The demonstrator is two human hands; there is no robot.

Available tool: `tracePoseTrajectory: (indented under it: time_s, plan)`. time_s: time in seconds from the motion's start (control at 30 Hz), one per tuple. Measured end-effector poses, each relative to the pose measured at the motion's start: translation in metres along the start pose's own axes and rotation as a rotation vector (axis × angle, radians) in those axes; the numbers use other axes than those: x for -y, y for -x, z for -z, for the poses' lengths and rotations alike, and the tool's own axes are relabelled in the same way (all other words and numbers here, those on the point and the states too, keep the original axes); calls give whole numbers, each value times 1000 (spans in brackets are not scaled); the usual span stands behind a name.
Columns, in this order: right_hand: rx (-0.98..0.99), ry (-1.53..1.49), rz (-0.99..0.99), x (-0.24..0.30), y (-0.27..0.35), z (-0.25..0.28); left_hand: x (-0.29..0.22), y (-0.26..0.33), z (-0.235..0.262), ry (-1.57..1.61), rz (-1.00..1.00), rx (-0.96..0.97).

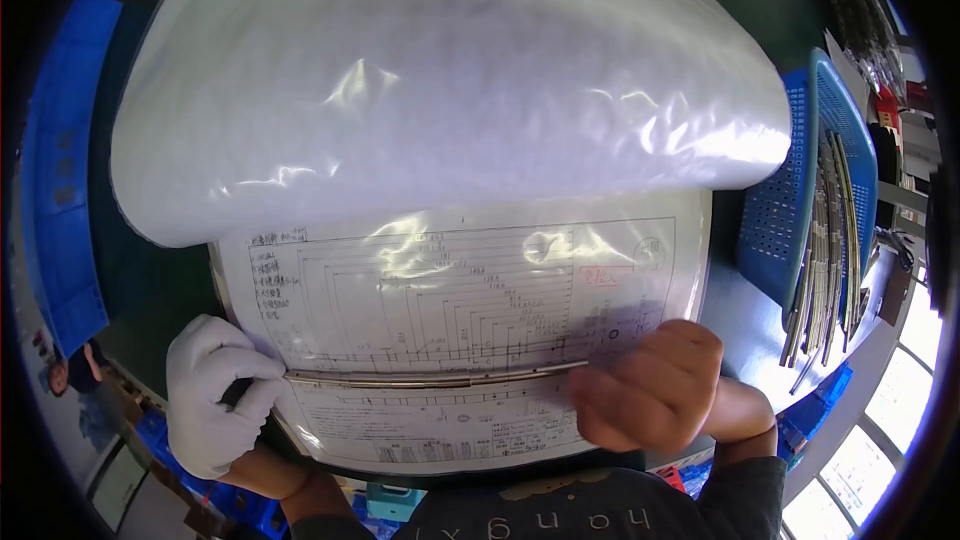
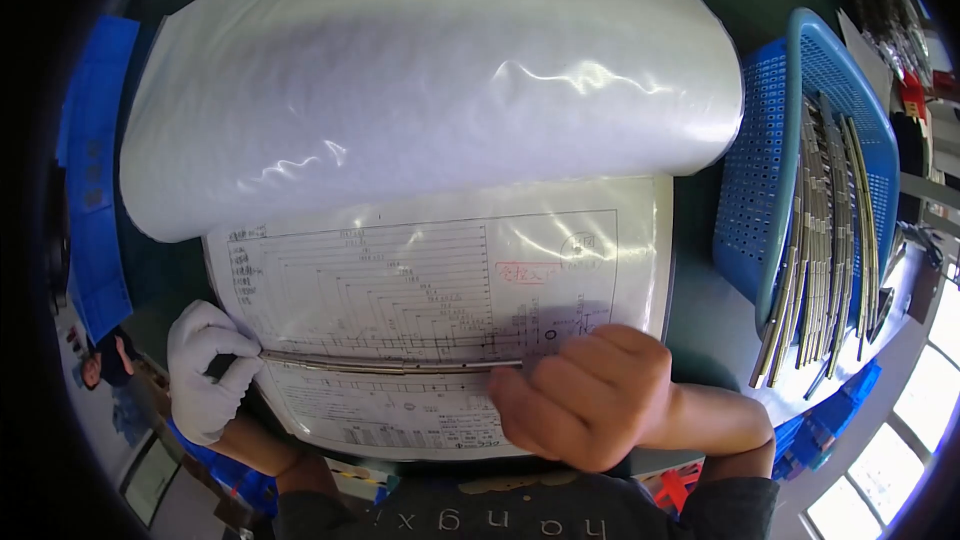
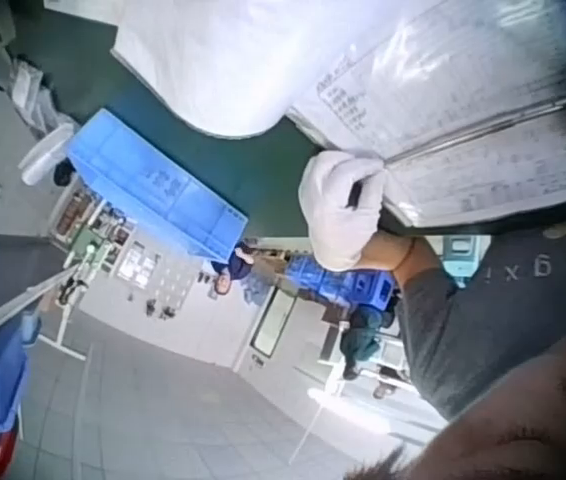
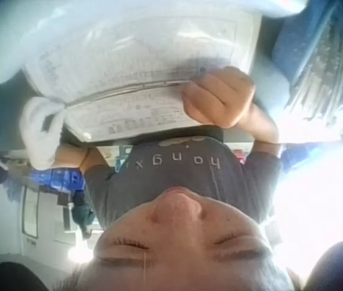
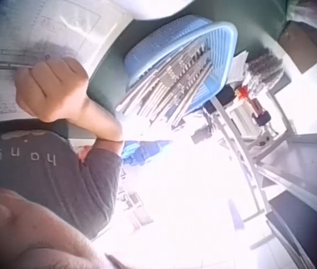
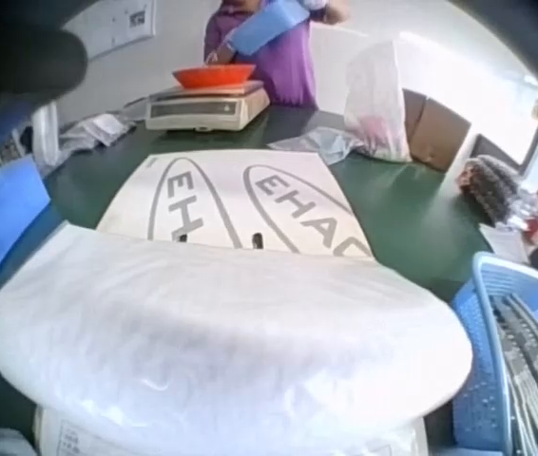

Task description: Measure the diameter of metal rods using a micrometer and verify against a technical drawing.

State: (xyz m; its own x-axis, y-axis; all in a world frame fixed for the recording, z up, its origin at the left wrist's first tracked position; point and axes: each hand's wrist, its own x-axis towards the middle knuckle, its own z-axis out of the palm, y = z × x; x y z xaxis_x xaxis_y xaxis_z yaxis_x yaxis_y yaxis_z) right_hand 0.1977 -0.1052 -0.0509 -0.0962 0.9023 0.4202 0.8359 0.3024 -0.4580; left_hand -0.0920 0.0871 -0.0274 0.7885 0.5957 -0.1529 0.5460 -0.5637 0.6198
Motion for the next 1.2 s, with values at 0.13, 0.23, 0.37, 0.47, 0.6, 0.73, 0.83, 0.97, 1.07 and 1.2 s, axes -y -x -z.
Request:
tracePoseTrajectory:
  time_s: [0.13,0.23,0.37,0.47,0.6,0.73,0.83,0.97,1.07,1.2]
  plan:
    - [111,26,-82,-6,-2,2,1,0,1,-3,-13,0]
    - [118,-2,-90,-4,-1,0,0,-1,0,1,-19,5]
    - [79,13,-22,0,-1,-5,0,-1,0,3,-18,-8]
    - [46,12,-9,1,-2,-10,0,0,1,-10,-10,-5]
    - [34,11,72,-2,1,-11,0,0,0,-6,-19,1]
    - [57,16,83,-3,2,-13,-1,-1,1,2,-18,0]
    - [70,16,61,-2,1,-13,-1,-2,0,-12,-21,4]
    - [70,2,39,-2,2,-15,0,-1,1,-16,-20,4]
    - [85,17,56,-3,4,-15,-1,-1,0,-13,-16,0]
    - [74,6,64,-4,4,-17,-1,-2,0,-3,-23,7]
